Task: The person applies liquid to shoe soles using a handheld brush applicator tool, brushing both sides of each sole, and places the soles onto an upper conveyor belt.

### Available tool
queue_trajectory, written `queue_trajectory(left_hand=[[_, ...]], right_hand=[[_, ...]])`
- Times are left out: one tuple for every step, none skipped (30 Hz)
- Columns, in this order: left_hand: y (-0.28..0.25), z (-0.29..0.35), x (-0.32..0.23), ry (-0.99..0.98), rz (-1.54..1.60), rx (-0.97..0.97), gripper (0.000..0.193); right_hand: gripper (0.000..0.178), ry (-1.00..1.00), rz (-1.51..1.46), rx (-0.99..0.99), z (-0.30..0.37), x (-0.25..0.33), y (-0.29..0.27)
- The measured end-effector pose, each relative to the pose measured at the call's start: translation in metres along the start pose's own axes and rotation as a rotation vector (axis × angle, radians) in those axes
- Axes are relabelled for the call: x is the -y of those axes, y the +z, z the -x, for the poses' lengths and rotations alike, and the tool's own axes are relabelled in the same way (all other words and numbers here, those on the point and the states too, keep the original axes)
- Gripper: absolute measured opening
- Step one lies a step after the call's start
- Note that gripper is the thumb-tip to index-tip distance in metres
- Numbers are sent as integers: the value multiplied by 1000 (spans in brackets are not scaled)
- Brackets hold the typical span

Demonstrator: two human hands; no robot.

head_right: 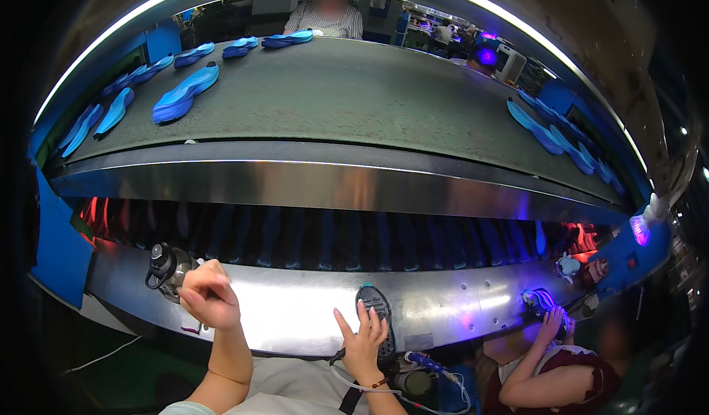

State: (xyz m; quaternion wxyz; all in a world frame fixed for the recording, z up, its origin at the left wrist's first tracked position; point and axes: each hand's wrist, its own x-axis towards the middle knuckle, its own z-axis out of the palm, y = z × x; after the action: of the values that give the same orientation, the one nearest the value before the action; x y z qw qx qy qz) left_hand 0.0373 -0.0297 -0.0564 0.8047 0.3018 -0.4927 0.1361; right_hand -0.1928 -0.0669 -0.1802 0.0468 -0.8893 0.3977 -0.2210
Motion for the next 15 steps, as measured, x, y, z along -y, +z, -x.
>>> queue_trajectory(left_hand=[[0,0,-2,-2,1,-4,39],[0,-4,-8,-46,-61,345,35],[0,-8,-14,-91,-126,691,32],[4,-9,-23,-269,-246,939,35],[10,-8,-32,-454,-379,1180,43],[10,-5,-37,-521,-514,1385,48],[-3,1,-36,-430,-586,1553,55],[-3,-6,-39,-432,-586,1581,55],[-1,-19,-42,-431,-584,1606,56],[-1,-30,-46,-436,-601,1607,56],[0,-44,-51,-346,-552,1543,55],[-1,-54,-55,-262,-500,1474,55],[-2,-62,-56,-264,-511,1473,55],[-3,-68,-56,-224,-458,1409,55],[-4,-74,-56,-183,-404,1345,55]], right_hand=[[66,5,-19,-7,1,-1,-1],[66,5,-24,-7,0,0,0],[65,6,-17,12,-1,0,-1],[65,4,-10,31,-1,0,-1],[65,-7,-24,31,-2,0,-1],[64,4,-5,44,-2,0,-1],[64,14,15,58,-2,-1,-2],[64,37,-8,68,-4,0,-6],[64,48,-2,69,-4,-1,-7],[65,49,-5,69,-3,-3,-7],[65,53,-8,62,-3,-4,-7],[65,56,-9,79,-5,-4,-9],[65,49,-16,78,-6,-3,-8],[66,31,-8,56,-7,-5,-6],[66,15,0,33,-8,-6,-6]])
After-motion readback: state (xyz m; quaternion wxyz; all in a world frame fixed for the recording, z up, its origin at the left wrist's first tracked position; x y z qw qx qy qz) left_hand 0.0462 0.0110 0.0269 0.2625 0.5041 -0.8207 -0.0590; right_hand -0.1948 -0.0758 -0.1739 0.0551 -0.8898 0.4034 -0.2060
